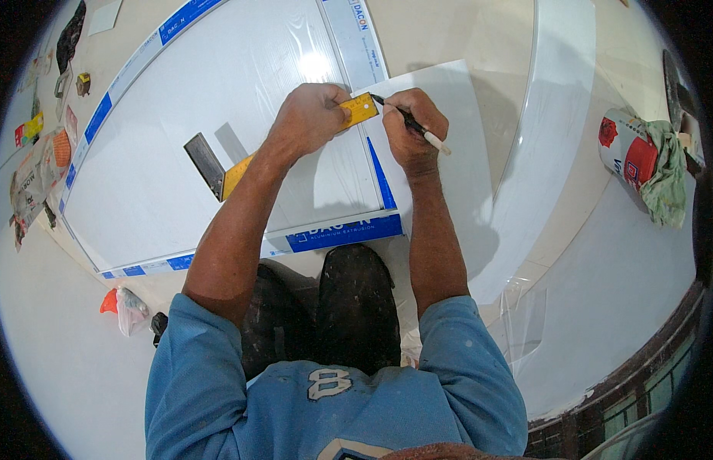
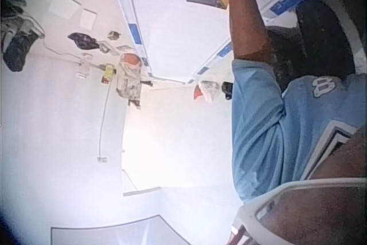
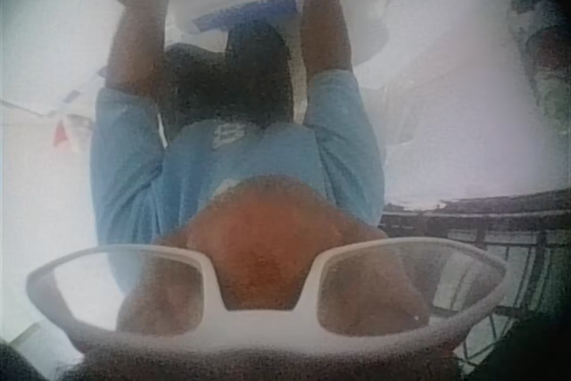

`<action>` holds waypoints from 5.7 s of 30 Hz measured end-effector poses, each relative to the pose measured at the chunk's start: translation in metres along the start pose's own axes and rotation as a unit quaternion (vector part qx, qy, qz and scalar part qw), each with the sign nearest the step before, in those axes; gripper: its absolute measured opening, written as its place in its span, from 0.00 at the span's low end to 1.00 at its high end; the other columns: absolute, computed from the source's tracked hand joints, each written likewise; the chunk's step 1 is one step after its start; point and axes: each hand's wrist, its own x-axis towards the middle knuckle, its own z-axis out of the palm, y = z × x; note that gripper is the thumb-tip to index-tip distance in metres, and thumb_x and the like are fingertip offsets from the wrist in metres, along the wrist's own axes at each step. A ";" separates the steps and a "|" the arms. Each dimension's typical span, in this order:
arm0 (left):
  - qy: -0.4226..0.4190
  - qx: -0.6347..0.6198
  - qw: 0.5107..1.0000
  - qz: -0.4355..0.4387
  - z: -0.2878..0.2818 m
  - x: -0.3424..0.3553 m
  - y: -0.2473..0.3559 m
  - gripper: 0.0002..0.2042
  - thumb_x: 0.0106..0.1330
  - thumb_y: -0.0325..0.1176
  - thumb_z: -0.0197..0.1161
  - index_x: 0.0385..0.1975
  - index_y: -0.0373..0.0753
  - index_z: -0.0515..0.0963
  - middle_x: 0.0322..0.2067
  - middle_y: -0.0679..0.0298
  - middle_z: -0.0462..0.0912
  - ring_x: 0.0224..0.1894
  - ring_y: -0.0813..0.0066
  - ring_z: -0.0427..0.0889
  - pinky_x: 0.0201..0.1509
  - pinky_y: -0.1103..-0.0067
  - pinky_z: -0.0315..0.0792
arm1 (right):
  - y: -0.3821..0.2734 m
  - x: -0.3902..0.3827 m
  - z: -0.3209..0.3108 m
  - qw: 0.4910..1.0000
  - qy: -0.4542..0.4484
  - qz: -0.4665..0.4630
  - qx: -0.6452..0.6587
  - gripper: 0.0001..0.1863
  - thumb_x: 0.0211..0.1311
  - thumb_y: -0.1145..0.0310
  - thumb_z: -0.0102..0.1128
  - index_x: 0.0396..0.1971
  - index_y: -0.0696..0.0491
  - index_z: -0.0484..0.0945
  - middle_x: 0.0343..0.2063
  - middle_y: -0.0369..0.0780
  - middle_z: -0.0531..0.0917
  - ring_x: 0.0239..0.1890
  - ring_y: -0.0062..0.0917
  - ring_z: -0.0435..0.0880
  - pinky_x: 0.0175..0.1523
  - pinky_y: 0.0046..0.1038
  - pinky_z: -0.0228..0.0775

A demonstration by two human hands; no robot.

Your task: The person kneels on the floor and measures a white tile using a try square and pencil. They then use a utility knife and a straight edge to score and cut the tile along the marked line.

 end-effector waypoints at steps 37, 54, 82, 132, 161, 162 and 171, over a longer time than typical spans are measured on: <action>-0.060 -0.035 0.997 -0.014 0.009 -0.051 -0.048 0.15 0.73 0.36 0.67 0.48 0.31 0.90 0.31 0.57 0.90 0.30 0.74 0.85 0.38 0.72 0.81 | 0.019 -0.116 -0.168 0.920 0.037 0.086 -0.380 0.11 0.74 0.67 0.72 0.46 0.59 0.86 0.41 0.48 0.88 0.42 0.43 0.87 0.49 0.41 0.83; -0.073 -0.029 0.997 0.027 0.010 -0.099 -0.060 0.14 0.70 0.33 0.68 0.48 0.31 0.90 0.31 0.55 0.91 0.31 0.71 0.87 0.41 0.69 0.82 | 0.043 0.020 -0.101 0.983 0.077 0.031 -0.166 0.13 0.75 0.65 0.71 0.39 0.59 0.80 0.32 0.44 0.81 0.34 0.32 0.79 0.43 0.38 0.74; -0.039 0.092 0.987 0.125 0.092 -0.074 -0.044 0.11 0.69 0.35 0.67 0.45 0.40 0.90 0.35 0.52 0.91 0.38 0.59 0.90 0.50 0.64 0.82 | -0.066 -0.151 -0.065 0.947 0.145 0.268 0.099 0.13 0.77 0.74 0.60 0.55 0.60 0.85 0.44 0.43 0.91 0.40 0.21 0.86 0.44 0.25 0.80; -0.057 0.057 0.994 0.079 0.101 -0.067 -0.046 0.15 0.69 0.38 0.68 0.47 0.36 0.91 0.38 0.52 0.92 0.40 0.64 0.91 0.53 0.67 0.83 | -0.048 -0.173 -0.045 0.982 0.067 0.174 -0.022 0.11 0.69 0.80 0.68 0.50 0.57 0.86 0.45 0.44 0.91 0.50 0.30 0.91 0.58 0.34 0.83; -0.058 0.041 0.994 0.086 0.100 -0.068 -0.045 0.13 0.71 0.35 0.67 0.47 0.36 0.91 0.37 0.54 0.92 0.37 0.65 0.89 0.49 0.68 0.82 | -0.045 -0.174 -0.044 0.985 0.070 0.154 -0.019 0.10 0.69 0.80 0.68 0.48 0.58 0.86 0.45 0.45 0.91 0.48 0.30 0.92 0.57 0.34 0.84; -0.067 0.039 0.994 0.072 0.100 -0.068 -0.045 0.13 0.71 0.35 0.66 0.47 0.36 0.91 0.40 0.53 0.92 0.41 0.63 0.90 0.52 0.67 0.82 | -0.045 -0.174 -0.044 0.986 0.068 0.152 -0.021 0.10 0.69 0.80 0.68 0.48 0.58 0.86 0.45 0.45 0.91 0.48 0.30 0.92 0.57 0.34 0.84; -0.049 0.034 0.994 0.092 0.101 -0.067 -0.049 0.13 0.71 0.35 0.67 0.47 0.36 0.91 0.32 0.56 0.91 0.31 0.71 0.88 0.43 0.70 0.82 | -0.047 -0.171 -0.045 0.985 0.063 0.156 -0.020 0.10 0.69 0.79 0.68 0.48 0.59 0.87 0.44 0.45 0.92 0.48 0.30 0.92 0.56 0.33 0.83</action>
